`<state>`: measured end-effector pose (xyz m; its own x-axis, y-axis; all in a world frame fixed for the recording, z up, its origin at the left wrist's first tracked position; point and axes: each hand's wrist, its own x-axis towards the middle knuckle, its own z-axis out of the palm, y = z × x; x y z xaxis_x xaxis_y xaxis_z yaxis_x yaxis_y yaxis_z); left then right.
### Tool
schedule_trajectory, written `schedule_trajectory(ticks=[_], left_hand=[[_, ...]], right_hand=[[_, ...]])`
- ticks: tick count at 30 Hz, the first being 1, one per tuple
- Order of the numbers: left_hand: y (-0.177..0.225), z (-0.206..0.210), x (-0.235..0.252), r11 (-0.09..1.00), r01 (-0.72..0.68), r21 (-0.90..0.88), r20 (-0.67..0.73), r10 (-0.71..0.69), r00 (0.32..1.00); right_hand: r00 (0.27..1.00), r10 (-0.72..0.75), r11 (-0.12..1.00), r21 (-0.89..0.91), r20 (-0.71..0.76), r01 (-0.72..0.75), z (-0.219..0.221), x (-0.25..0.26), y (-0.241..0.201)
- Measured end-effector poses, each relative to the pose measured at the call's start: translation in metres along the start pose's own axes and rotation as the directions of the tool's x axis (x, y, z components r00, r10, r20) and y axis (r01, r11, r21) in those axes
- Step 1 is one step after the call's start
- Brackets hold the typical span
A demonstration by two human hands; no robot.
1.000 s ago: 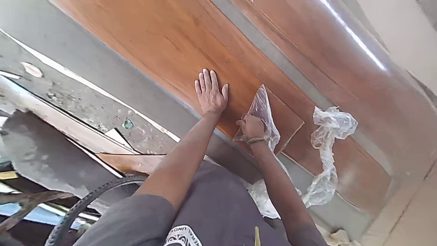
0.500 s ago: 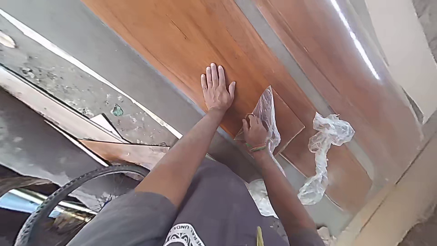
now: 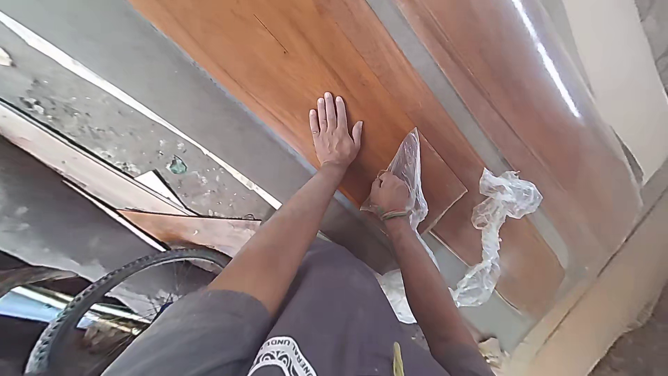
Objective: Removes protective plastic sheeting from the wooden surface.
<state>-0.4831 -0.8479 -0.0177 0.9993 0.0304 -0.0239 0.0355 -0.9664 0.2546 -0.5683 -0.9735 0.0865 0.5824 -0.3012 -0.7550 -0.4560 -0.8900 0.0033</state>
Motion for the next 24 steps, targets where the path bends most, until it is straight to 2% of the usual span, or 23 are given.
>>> schedule_trajectory(ticks=[2, 3, 4, 6, 8, 10, 13, 14, 16, 17, 18, 20, 22, 24], left_hand=[[0.001, 0.0, -0.001, 1.0, 0.0, -0.006, 0.001, 0.0, 1.0], [0.001, 0.0, 0.0, 1.0, 0.001, -0.006, 0.005, -0.001, 1.0], [0.001, 0.0, 0.001, 1.0, 0.0, -0.006, 0.004, 0.0, 1.0], [0.0, 0.0, 0.001, 1.0, 0.0, -0.01, 0.006, 0.0, 1.0], [-0.001, 0.0, -0.001, 1.0, -0.003, -0.017, -0.003, 0.003, 1.0], [0.0, 0.0, -0.001, 1.0, -0.002, -0.02, 0.004, 0.002, 1.0], [0.001, -0.001, 0.0, 1.0, 0.003, -0.007, 0.024, -0.003, 1.0], [0.001, -0.001, 0.0, 1.0, 0.001, 0.002, 0.02, -0.001, 1.0], [0.001, 0.001, 0.001, 1.0, 0.0, 0.012, 0.007, 0.0, 1.0], [0.0, 0.002, 0.002, 1.0, 0.002, 0.01, -0.005, -0.002, 1.0], [0.0, 0.003, 0.001, 1.0, 0.002, 0.008, -0.017, -0.002, 1.0], [0.0, 0.001, -0.002, 1.0, 0.001, 0.0, -0.006, -0.001, 1.0], [0.001, 0.0, -0.001, 1.0, 0.001, -0.007, 0.006, -0.001, 1.0], [0.002, -0.002, 0.0, 1.0, -0.002, -0.006, 0.014, 0.002, 1.0]], right_hand=[[0.999, -0.024, 0.998, 0.052, -0.033, 0.026, 0.003, 0.002, 0.008], [0.987, -0.085, 0.991, 0.093, -0.138, 0.099, 0.013, 0.003, 0.018], [0.945, -0.161, 0.97, 0.129, -0.285, 0.205, 0.026, 0.007, 0.029], [0.787, -0.277, 0.897, 0.145, -0.551, 0.417, 0.05, 0.014, 0.047], [0.722, -0.294, 0.85, 0.174, -0.627, 0.497, 0.06, 0.014, 0.057], [0.729, -0.286, 0.826, 0.226, -0.621, 0.517, 0.061, 0.013, 0.063], [0.782, -0.236, 0.793, 0.35, -0.577, 0.498, 0.059, 0.007, 0.066], [0.82, -0.19, 0.75, 0.459, -0.54, 0.476, 0.056, 0.002, 0.065], [0.889, -0.026, 0.584, 0.715, -0.457, 0.384, 0.04, -0.014, 0.058], [0.862, 0.05, 0.556, 0.731, -0.504, 0.396, 0.033, -0.02, 0.055], [0.788, 0.08, 0.61, 0.655, -0.611, 0.446, 0.029, -0.022, 0.054], [0.626, -0.067, 0.792, 0.34, -0.777, 0.507, 0.018, -0.018, 0.054], [0.557, -0.288, 0.853, 0.055, -0.779, 0.518, 0.013, -0.003, 0.051], [0.536, -0.489, 0.806, -0.122, -0.688, 0.579, 0.02, 0.022, 0.054]])
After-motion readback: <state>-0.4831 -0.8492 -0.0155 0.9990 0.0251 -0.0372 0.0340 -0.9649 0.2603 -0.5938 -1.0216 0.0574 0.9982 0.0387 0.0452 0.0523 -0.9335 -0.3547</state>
